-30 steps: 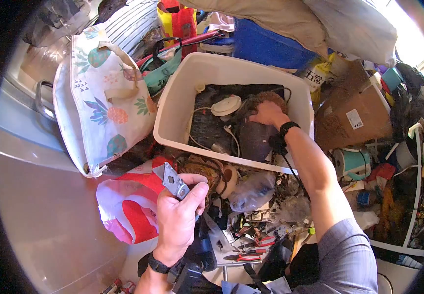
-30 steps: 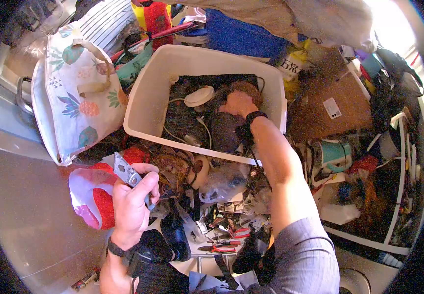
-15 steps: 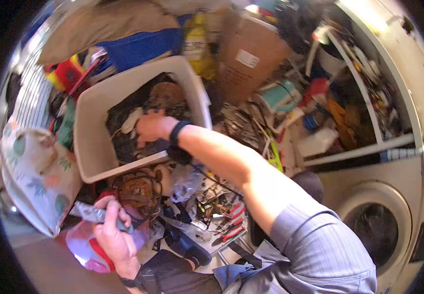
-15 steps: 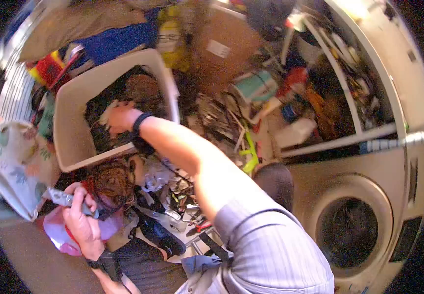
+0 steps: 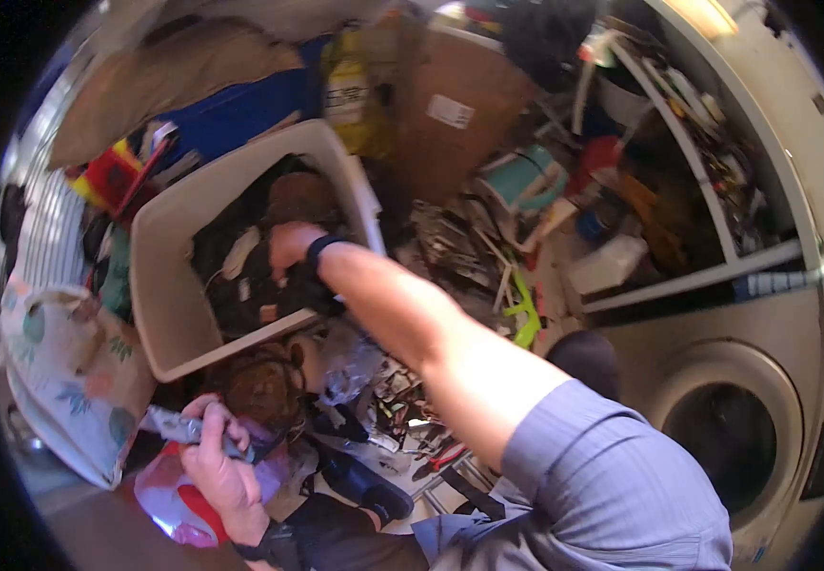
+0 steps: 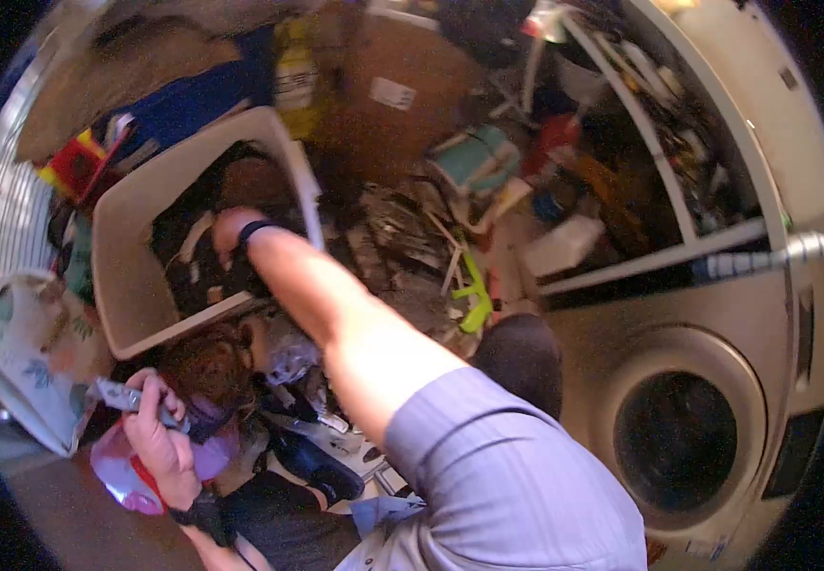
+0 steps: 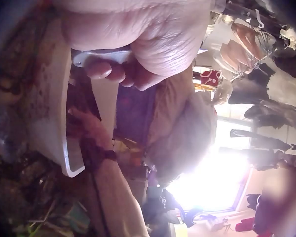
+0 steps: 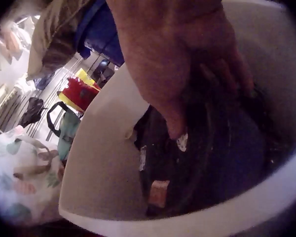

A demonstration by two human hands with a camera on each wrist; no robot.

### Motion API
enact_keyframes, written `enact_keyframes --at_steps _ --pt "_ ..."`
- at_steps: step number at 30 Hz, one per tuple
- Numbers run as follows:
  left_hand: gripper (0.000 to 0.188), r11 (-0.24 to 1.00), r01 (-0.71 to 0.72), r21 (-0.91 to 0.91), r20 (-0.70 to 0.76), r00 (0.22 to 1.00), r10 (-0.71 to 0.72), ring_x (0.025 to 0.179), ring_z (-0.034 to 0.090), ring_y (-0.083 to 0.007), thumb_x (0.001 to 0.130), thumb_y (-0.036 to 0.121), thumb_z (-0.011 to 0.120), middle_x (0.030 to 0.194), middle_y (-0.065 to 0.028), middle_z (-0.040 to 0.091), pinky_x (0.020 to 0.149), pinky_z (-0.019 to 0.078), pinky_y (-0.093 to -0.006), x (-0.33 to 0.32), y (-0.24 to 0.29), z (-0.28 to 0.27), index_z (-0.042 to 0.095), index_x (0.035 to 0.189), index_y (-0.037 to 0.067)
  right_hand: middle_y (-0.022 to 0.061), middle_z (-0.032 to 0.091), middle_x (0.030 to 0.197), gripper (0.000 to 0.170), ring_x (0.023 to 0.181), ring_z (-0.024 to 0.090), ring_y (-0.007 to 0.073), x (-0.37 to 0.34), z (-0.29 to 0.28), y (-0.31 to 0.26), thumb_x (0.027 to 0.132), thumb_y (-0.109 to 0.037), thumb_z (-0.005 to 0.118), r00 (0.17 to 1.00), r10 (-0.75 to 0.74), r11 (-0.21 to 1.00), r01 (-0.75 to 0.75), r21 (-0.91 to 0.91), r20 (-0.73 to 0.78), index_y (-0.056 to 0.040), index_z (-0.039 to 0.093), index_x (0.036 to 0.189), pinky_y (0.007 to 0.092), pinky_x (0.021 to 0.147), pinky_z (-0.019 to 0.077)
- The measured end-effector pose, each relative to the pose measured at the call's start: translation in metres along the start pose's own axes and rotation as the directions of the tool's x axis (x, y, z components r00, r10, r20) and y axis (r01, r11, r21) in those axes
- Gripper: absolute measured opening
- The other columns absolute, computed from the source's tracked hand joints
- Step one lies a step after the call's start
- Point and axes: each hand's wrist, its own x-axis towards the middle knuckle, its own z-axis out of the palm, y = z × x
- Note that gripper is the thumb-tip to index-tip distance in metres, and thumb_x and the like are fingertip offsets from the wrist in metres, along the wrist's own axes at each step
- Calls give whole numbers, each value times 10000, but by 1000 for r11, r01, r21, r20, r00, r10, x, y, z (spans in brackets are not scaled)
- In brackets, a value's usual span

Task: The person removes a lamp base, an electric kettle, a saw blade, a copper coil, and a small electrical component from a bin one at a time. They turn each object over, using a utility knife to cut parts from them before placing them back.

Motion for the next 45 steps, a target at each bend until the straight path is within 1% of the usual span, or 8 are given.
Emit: enact_keyframes --at_steps 3,13,17,24,30,33,37,45 --pt "131 1000 5 -6 -27 1000 -6 628 545 -100 931 51 700 800 -20 595 530 400 -237 1 5 5 652 1048 16 216 761 1063 575 989 735 359 13 -6 8 570 -409 891 990 -128 989 131 -61 51 -8 803 973 459 893 575" --pt "124 999 9 -40 -17 1000 -10 630 550 -88 934 79 711 800 -4 609 543 427 -237 0 14 -11 667 1038 27 198 614 1417 762 1266 614 411 43 -12 9 828 -456 778 997 -75 891 64 -449 -8 -111 555 1470 540 1024 532" --pt "127 999 11 -51 -14 1000 -12 622 550 -90 932 85 720 785 -3 615 547 427 -237 0 15 -17 672 1035 28 179 542 1495 963 1332 557 431 27 -24 -33 741 -790 704 983 149 910 -94 -403 106 -119 620 1427 630 1053 480" --pt "120 998 37 -48 -10 999 -38 654 559 -107 935 81 713 797 -21 616 576 438 -244 -4 19 -19 665 1031 26 235 490 1523 1106 1292 563 490 35 -2 -64 637 -854 709 984 170 809 -111 -577 49 -113 598 1450 728 1016 436" --pt "129 998 7 -63 -32 999 -9 624 548 -71 930 108 735 775 8 633 562 415 -228 -8 17 -31 693 1025 31 195 512 1463 703 1298 548 454 46 21 -53 818 -480 748 994 -96 766 111 -633 59 -127 631 1414 748 962 425" --pt "121 996 49 -73 -47 997 -53 626 551 -76 934 98 733 773 2 630 569 423 -229 -10 22 -33 689 1017 20 130 590 1363 573 1282 564 326 61 27 -55 788 -348 802 990 -135 430 83 -899 27 -198 694 1331 590 1014 428" --pt "110 997 42 -67 -66 997 -46 627 555 -78 934 86 731 774 0 632 569 428 -231 -3 20 -38 689 1009 18 90 714 1169 244 1152 633 272 74 55 -43 886 -264 695 948 -262 317 259 -912 178 -165 808 1078 502 952 425" --pt "139 996 70 -50 -69 995 -73 595 543 -79 938 74 726 746 -11 627 542 423 -242 3 15 -35 666 1043 4 175 765 923 213 912 737 375 62 -15 -43 807 -223 729 914 -353 530 370 -763 198 -60 794 929 508 790 574"
